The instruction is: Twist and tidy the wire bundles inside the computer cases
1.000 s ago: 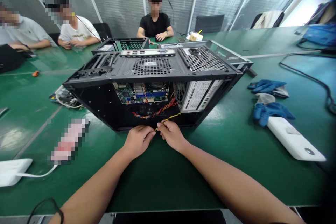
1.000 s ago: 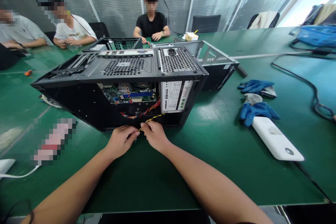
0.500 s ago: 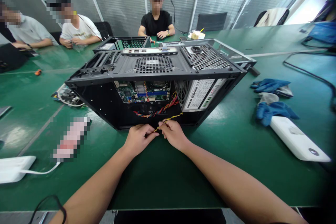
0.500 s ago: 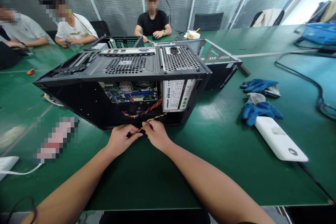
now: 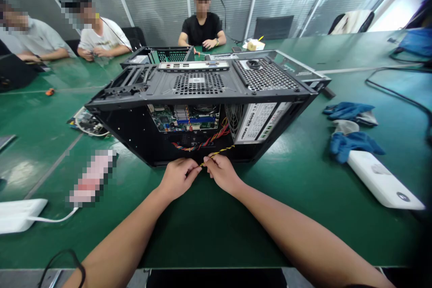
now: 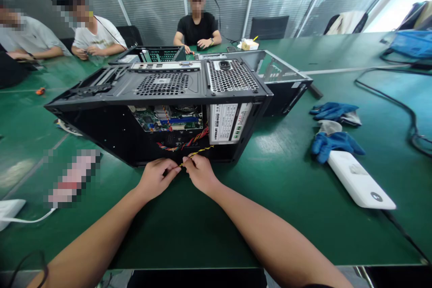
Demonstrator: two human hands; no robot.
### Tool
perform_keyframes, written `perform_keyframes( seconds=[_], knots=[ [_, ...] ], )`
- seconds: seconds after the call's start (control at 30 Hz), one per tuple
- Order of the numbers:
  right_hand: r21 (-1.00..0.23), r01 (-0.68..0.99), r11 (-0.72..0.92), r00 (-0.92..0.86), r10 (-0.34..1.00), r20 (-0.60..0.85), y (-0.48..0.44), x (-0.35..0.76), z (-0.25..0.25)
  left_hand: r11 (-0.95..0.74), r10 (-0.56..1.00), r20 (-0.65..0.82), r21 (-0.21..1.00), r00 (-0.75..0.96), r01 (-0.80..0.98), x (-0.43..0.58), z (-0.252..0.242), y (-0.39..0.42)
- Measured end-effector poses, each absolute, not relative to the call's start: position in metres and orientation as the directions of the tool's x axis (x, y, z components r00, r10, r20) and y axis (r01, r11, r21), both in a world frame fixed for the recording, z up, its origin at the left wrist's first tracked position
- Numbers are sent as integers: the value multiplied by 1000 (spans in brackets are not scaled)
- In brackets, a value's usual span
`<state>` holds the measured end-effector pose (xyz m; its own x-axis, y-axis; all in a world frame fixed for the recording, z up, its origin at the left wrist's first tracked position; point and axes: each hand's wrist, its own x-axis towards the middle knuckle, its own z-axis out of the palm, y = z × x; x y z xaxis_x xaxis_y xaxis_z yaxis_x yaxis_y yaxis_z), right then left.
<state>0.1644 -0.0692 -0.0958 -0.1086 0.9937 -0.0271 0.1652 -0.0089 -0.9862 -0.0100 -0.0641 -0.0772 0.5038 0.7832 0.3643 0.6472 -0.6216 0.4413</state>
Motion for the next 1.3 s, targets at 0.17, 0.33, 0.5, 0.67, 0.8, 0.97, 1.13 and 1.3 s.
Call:
perform_keyframes(
  seconds=[0.17, 0.33, 0.5, 0.67, 0.8, 0.97, 1.13, 1.3],
  knots=[
    [-985, 174, 12, -101, 995, -5, -70, 164, -98, -642, 765, 403, 416, 501, 644, -10, -80, -64],
    [-980, 198, 37, -101, 995, 17, -70, 165, -97, -651, 757, 413, 412, 506, 638, -11, -80, -64],
    [-980, 198, 3, -109, 994, -19, -70, 165, -92, -638, 770, 373, 426, 519, 641, -10, -79, -64],
    [-976, 215, 29, -129, 992, 1, -70, 165, -90, -626, 780, 333, 433, 530, 649, -10, -78, -64],
    [-977, 213, 19, -127, 992, -8, -70, 165, -89, -621, 784, 339, 439, 520, 649, -10, -77, -64],
    [-979, 201, 18, -126, 992, -7, -70, 165, -93, -649, 759, 380, 385, 528, 656, -11, -80, -64],
    [-975, 221, 31, -125, 992, 3, -70, 166, -94, -666, 742, 406, 362, 533, 652, -12, -83, -63],
    [-972, 233, 12, -138, 990, -21, -70, 167, -88, -660, 749, 380, 357, 542, 661, -11, -82, -63]
  ],
)
